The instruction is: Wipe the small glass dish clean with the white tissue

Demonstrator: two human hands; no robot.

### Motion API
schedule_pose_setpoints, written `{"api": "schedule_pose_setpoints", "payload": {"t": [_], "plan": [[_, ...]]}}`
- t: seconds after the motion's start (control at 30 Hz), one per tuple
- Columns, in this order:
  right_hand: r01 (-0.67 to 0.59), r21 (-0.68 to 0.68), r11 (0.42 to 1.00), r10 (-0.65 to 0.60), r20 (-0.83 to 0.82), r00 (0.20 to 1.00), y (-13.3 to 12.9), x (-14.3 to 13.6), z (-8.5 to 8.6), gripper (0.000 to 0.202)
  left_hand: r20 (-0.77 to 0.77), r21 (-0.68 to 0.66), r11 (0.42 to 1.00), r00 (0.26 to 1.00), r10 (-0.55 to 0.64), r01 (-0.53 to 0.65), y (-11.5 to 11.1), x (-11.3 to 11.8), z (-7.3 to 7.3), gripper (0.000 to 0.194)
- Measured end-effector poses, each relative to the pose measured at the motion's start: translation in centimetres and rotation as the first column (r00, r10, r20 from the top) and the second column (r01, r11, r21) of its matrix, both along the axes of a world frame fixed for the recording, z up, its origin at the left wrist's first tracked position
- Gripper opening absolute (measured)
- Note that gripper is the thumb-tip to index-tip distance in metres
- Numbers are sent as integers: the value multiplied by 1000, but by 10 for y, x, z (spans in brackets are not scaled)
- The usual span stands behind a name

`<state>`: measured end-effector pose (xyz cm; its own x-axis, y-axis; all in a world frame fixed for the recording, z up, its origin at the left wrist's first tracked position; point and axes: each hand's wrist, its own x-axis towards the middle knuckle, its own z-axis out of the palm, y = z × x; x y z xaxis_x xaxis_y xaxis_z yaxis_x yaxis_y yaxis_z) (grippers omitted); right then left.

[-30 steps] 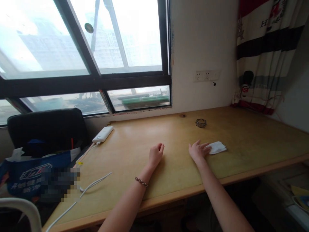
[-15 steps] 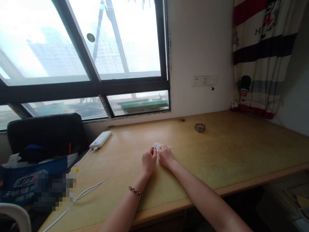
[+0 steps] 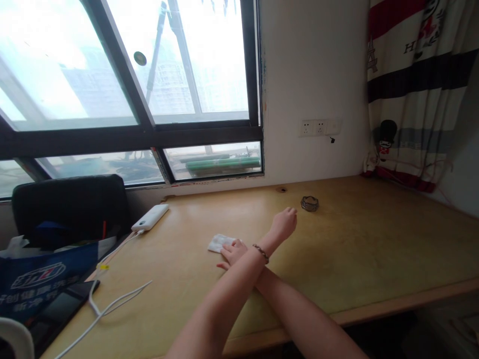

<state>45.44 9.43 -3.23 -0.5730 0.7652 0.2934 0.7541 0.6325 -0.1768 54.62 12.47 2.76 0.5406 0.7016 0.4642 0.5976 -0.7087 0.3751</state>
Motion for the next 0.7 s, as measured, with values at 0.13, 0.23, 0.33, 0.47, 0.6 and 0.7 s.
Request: {"api": "schedule_pose_setpoints", "payload": {"t": [0.13,0.23,0.33,0.47,0.6,0.7], "plan": [[-77,37,996,78,-46,996,-8,-5,4,43,-226,30,999,973,-37,45,8,61,-8,38],[-57,24,998,58,-44,997,-15,-2,14,47,-333,40,998,943,-28,43,17,89,-14,50],[-11,23,1000,12,-22,1000,-20,0,23,50,-389,51,998,921,-22,46,28,106,-17,52],[-28,35,999,28,2,1000,-23,1,26,48,-453,56,998,891,2,27,39,120,-23,42],[-63,30,998,63,1,998,-22,3,25,49,-431,109,994,900,66,-21,42,125,-33,32],[-53,2,999,53,3,999,-21,4,26,48,-417,132,991,907,62,-7,45,120,-38,30]]}}
